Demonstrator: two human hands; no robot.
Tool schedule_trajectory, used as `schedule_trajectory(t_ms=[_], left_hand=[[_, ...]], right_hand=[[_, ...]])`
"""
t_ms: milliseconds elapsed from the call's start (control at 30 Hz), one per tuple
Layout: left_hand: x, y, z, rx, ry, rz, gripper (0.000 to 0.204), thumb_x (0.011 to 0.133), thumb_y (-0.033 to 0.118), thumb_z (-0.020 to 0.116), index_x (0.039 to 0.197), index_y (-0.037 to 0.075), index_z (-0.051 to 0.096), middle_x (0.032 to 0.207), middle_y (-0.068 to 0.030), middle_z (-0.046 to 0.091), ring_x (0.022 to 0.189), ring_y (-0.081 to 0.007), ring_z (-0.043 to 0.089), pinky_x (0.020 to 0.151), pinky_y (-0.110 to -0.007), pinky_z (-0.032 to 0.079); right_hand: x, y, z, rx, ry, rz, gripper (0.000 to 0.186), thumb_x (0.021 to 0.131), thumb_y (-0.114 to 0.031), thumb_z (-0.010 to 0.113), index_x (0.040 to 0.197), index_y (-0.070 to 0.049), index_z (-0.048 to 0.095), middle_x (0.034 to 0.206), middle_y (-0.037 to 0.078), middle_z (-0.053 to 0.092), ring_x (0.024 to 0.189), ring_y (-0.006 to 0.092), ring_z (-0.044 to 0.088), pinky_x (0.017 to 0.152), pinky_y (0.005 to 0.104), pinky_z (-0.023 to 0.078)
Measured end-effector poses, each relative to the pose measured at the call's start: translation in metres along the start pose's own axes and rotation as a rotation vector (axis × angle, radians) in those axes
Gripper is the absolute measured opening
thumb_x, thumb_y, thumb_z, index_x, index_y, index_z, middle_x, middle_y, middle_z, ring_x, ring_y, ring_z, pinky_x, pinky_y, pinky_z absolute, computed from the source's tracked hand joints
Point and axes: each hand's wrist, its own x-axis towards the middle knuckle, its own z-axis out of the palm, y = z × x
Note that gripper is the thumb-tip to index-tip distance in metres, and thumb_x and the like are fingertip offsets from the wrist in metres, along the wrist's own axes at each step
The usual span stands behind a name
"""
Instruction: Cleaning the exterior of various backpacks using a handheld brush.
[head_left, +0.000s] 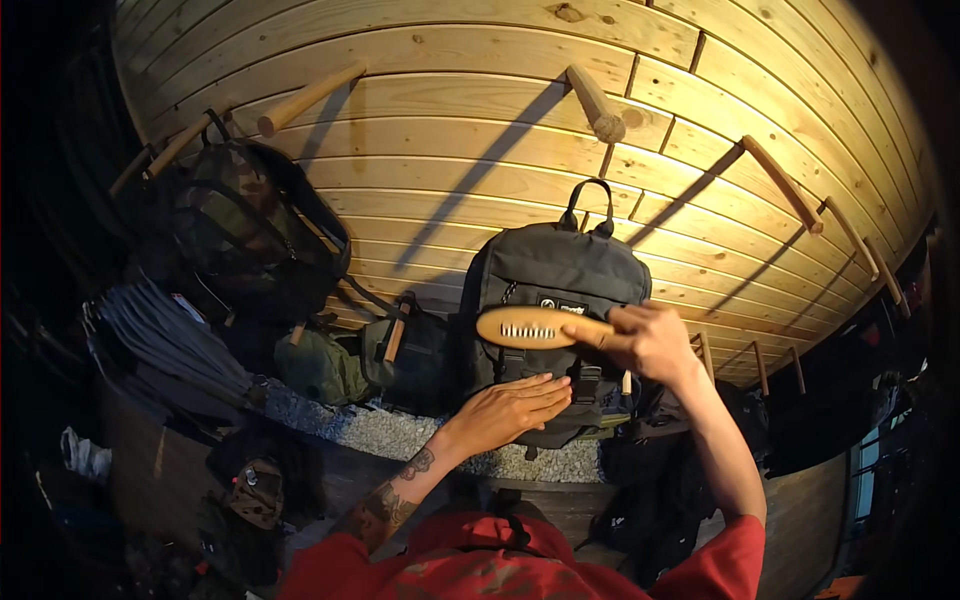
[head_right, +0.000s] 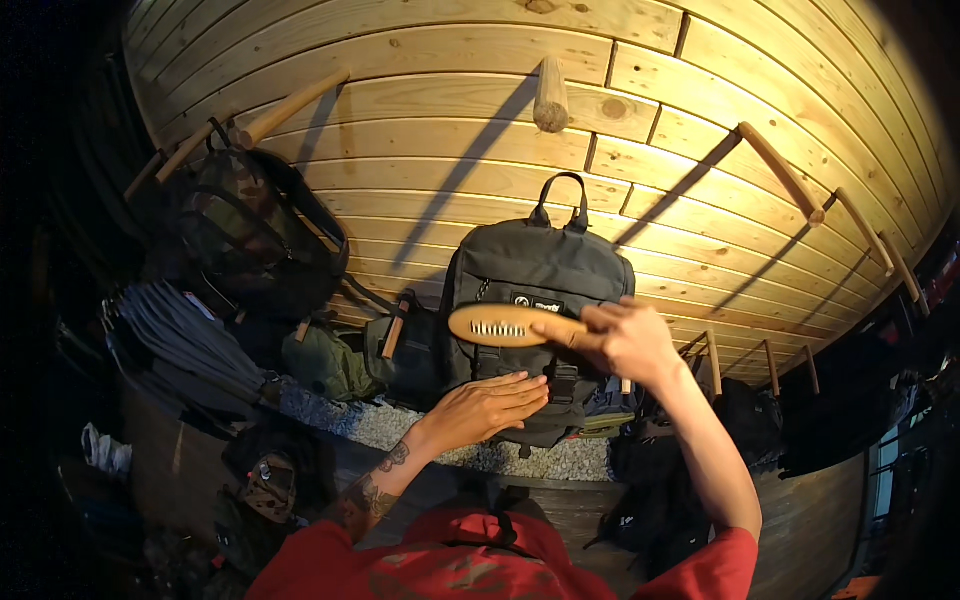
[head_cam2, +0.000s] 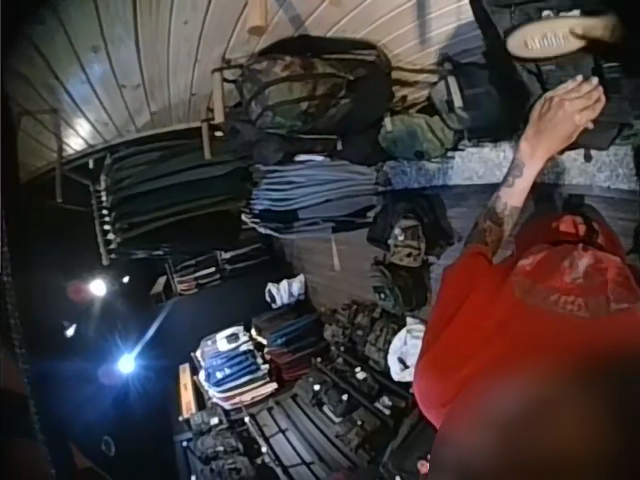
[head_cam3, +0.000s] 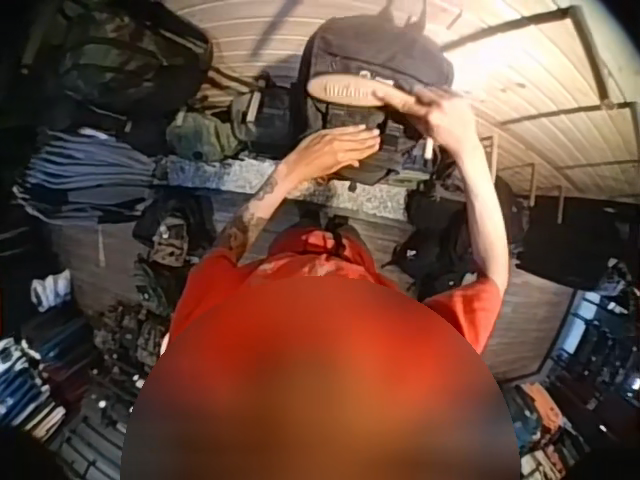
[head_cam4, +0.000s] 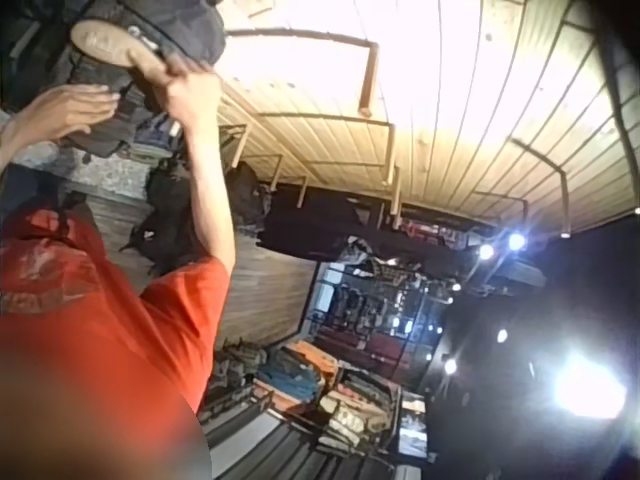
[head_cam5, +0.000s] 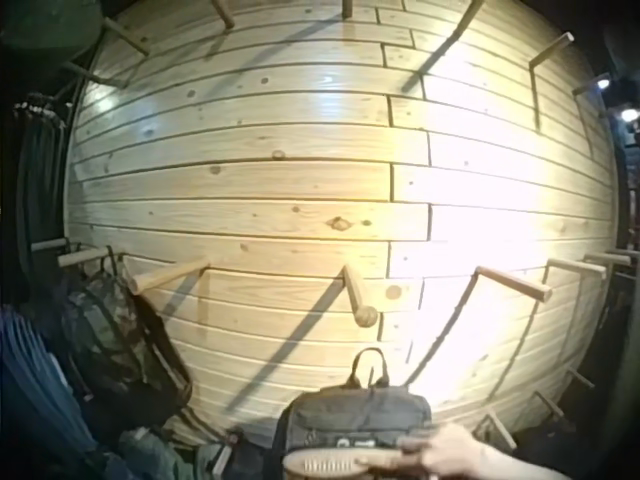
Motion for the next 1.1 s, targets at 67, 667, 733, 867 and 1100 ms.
schedule_trajectory(t_ms=[67,667,733,867,1100], left_hand=[[0.0,0.006,-0.006,0.004,0.008,-0.013,0.055,0.094,0.02,0.07,0.146,0.006,0.058,0.153,-0.0054,0.056,0.146,-0.0188,0.048,0.126,-0.038,0.036],[-0.008,0.002,-0.009,-0.027,0.057,-0.069,0.059,0.093,0.018,0.072,0.148,0.004,0.056,0.159,-0.0069,0.05,0.148,-0.0215,0.045,0.127,-0.038,0.036],[-0.013,0.001,-0.005,-0.067,0.064,-0.09,0.059,0.093,0.018,0.072,0.148,0.004,0.056,0.159,-0.0071,0.05,0.148,-0.0217,0.045,0.126,-0.038,0.036],[-0.01,0.001,-0.012,-0.024,0.076,-0.104,0.058,0.093,0.02,0.072,0.147,0.005,0.057,0.158,-0.0073,0.051,0.147,-0.0223,0.046,0.125,-0.039,0.037],[-0.007,-0.002,-0.01,-0.054,0.075,-0.104,0.058,0.093,0.021,0.072,0.147,0.004,0.057,0.156,-0.0085,0.053,0.147,-0.0231,0.046,0.126,-0.04,0.037]], right_hand=[[0.01,0.011,-0.021,-0.051,-0.001,0.237,0.058,0.078,-0.012,0.073,0.131,-0.035,0.074,0.076,0.002,0.059,0.06,0.0204,0.059,0.052,0.0364,0.046],[0.014,0.01,-0.015,0.127,0.009,0.48,0.061,0.078,-0.004,0.076,0.131,-0.033,0.075,0.08,0.006,0.069,0.055,0.0275,0.059,0.052,0.0374,0.049],[-0.001,-0.002,-0.017,0.119,-0.14,0.181,0.066,0.076,-0.006,0.077,0.134,-0.038,0.072,0.072,0.004,0.062,0.053,0.0239,0.058,0.051,0.039,0.049],[0.001,0.014,-0.032,0.026,0.067,0.572,0.052,0.088,-0.007,0.075,0.134,-0.031,0.074,0.07,0.008,0.061,0.052,0.0215,0.057,0.049,0.0382,0.045],[-0.037,0.025,-0.032,0.055,0.047,0.475,0.056,0.086,-0.017,0.077,0.138,-0.037,0.07,0.067,0.004,0.057,0.051,0.0223,0.056,0.048,0.0371,0.046]])
